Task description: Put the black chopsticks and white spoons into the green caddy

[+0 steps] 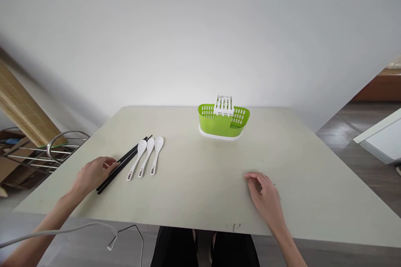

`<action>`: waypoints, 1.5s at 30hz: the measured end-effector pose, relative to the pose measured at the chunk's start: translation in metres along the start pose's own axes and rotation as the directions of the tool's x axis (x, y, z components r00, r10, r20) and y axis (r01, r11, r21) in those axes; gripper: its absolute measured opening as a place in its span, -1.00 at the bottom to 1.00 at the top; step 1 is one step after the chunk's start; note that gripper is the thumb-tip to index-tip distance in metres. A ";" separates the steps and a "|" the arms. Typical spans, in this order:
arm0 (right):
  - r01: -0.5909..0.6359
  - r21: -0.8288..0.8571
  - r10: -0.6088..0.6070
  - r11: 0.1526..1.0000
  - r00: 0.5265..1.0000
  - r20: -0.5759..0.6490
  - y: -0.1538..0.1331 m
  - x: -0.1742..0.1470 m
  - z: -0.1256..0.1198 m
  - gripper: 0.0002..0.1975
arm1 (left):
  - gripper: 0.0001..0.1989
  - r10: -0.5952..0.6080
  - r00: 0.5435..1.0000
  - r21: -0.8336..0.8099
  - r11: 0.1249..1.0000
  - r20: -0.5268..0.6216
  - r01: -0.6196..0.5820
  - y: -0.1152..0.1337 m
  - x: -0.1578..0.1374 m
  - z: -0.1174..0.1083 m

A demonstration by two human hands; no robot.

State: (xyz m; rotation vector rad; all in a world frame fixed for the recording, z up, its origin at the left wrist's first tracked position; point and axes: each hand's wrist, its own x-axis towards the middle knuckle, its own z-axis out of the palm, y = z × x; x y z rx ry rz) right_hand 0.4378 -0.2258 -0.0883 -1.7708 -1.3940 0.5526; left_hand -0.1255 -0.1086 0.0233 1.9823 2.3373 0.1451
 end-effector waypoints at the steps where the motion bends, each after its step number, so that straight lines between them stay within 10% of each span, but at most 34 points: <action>1: -0.002 0.000 0.002 1.000 1.000 0.001 0.000 0.000 0.000 -0.62 | -0.50 -0.013 1.000 0.011 1.000 0.019 0.013 0.000 0.002 -0.002; 13: -0.036 -0.011 0.036 0.999 0.999 0.023 0.000 -0.002 -0.001 -0.58 | -0.45 -0.027 0.967 0.065 0.998 0.253 0.010 -0.005 0.029 -0.010; 26: -0.020 0.007 0.020 1.000 1.000 0.021 -0.002 -0.001 -0.001 -0.60 | -0.45 -0.093 0.992 -0.100 0.990 0.087 0.101 -0.010 0.020 -0.036; 32: -0.021 0.023 0.020 1.000 0.999 0.031 -0.002 0.000 0.000 -0.62 | -0.50 -0.099 0.994 -0.399 0.914 -0.046 0.072 0.039 0.000 -0.065; 36: -0.103 0.135 0.088 0.986 0.990 0.112 -0.016 -0.003 0.004 -0.59 | -0.42 0.067 0.994 -0.629 0.777 0.088 0.003 0.090 -0.024 -0.061; 45: -0.161 0.587 -0.192 0.793 0.849 0.492 -0.140 0.000 0.036 -0.55 | -0.48 0.548 0.727 -0.854 0.510 0.414 0.102 0.205 -0.059 -0.025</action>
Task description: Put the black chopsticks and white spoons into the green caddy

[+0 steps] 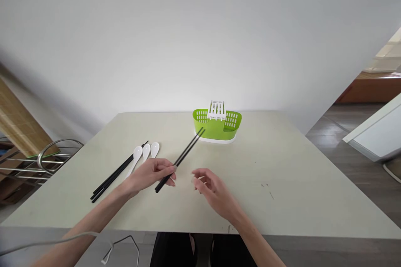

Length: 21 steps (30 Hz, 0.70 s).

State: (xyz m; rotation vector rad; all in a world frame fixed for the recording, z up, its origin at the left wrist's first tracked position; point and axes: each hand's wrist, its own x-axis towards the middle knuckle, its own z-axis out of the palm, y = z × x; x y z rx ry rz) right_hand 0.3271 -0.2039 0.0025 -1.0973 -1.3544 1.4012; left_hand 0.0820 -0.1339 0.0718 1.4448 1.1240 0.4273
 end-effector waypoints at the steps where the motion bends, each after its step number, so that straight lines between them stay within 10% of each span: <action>1: -0.008 0.056 0.008 0.998 1.000 -0.008 -0.009 0.006 0.005 -0.51 | -0.48 -0.001 0.999 -0.033 0.999 0.045 0.002 0.000 0.004 0.006; 15: -0.087 0.266 0.081 0.960 0.996 0.034 -0.007 0.017 0.018 -0.39 | -0.43 -0.136 0.946 0.008 0.990 0.295 0.140 -0.010 -0.003 0.012; 21: -0.106 0.142 0.093 0.984 0.991 0.097 -0.007 0.012 0.029 -0.42 | -0.43 0.183 0.965 0.326 0.938 -0.190 -0.114 0.033 0.002 -0.011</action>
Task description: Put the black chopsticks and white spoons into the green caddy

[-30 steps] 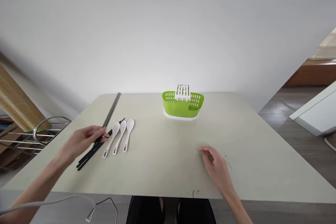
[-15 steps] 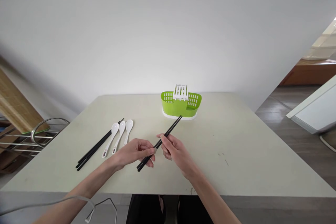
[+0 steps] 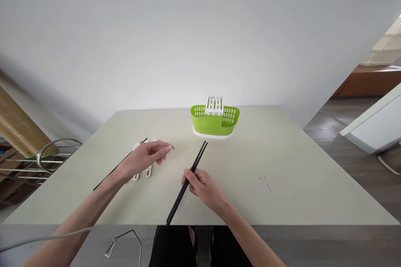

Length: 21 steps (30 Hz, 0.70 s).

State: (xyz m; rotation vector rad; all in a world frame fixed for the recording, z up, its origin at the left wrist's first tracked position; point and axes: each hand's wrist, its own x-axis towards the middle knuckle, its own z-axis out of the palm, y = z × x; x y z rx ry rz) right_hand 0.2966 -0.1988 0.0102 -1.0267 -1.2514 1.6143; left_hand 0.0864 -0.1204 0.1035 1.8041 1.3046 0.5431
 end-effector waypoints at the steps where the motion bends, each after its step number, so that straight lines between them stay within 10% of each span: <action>1: -0.004 -0.021 0.005 1.000 1.000 0.029 0.001 -0.001 0.003 -0.42 | -0.42 0.028 0.999 0.038 0.999 0.017 -0.028 0.007 0.002 0.000; 6: 0.001 -0.051 0.006 0.999 0.990 0.139 0.000 -0.008 0.018 -0.44 | -0.50 0.060 0.948 -0.003 0.998 0.311 -0.062 0.024 0.005 0.019; 11: -0.016 -0.055 0.027 0.998 0.980 0.195 -0.008 -0.017 0.013 -0.44 | -0.55 0.052 0.927 -0.076 0.997 0.372 -0.026 0.020 0.011 0.029; 21: -0.020 -0.277 0.108 0.961 0.946 0.306 0.001 -0.048 -0.010 -0.41 | -0.51 0.000 0.999 -0.176 0.984 0.051 0.009 0.031 0.026 -0.003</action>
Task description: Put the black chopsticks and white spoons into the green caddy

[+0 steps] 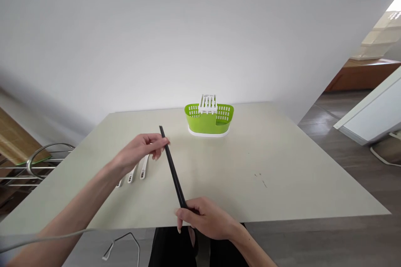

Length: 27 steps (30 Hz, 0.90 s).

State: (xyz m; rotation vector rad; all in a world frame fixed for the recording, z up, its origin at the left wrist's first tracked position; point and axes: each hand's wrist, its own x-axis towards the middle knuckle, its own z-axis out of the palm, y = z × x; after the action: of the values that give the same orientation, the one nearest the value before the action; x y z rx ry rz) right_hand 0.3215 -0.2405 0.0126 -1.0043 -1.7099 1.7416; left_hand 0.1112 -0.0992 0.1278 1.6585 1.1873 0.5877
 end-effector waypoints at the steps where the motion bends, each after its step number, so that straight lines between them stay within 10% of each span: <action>1: -0.008 -0.015 0.008 1.000 1.000 -0.014 0.007 -0.004 -0.004 -0.40 | -0.51 0.010 0.997 -0.022 1.000 -0.072 -0.011 0.003 0.004 -0.010; 9: -0.109 0.001 0.095 0.994 0.864 -0.495 0.078 -0.050 -0.064 -0.45 | -0.60 0.206 0.715 -0.071 0.939 -0.668 -0.337 0.047 0.048 -0.091; 18: -0.145 -0.586 -0.459 0.797 0.485 -0.744 0.053 0.009 -0.121 -0.53 | -0.57 0.261 0.651 -0.005 0.926 -0.713 -0.376 0.046 0.101 -0.040; 27: -0.329 -0.783 -0.544 0.527 0.577 -0.609 0.057 0.080 -0.177 -0.33 | -0.60 0.290 0.603 0.055 0.925 -0.743 -0.376 0.043 0.113 -0.027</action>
State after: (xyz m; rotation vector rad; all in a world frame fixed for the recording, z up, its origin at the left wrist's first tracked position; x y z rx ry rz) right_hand 0.4202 -0.0731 -0.0463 -1.6657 -1.7950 -0.0255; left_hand 0.1535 0.0123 0.1609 1.5869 1.3586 1.6756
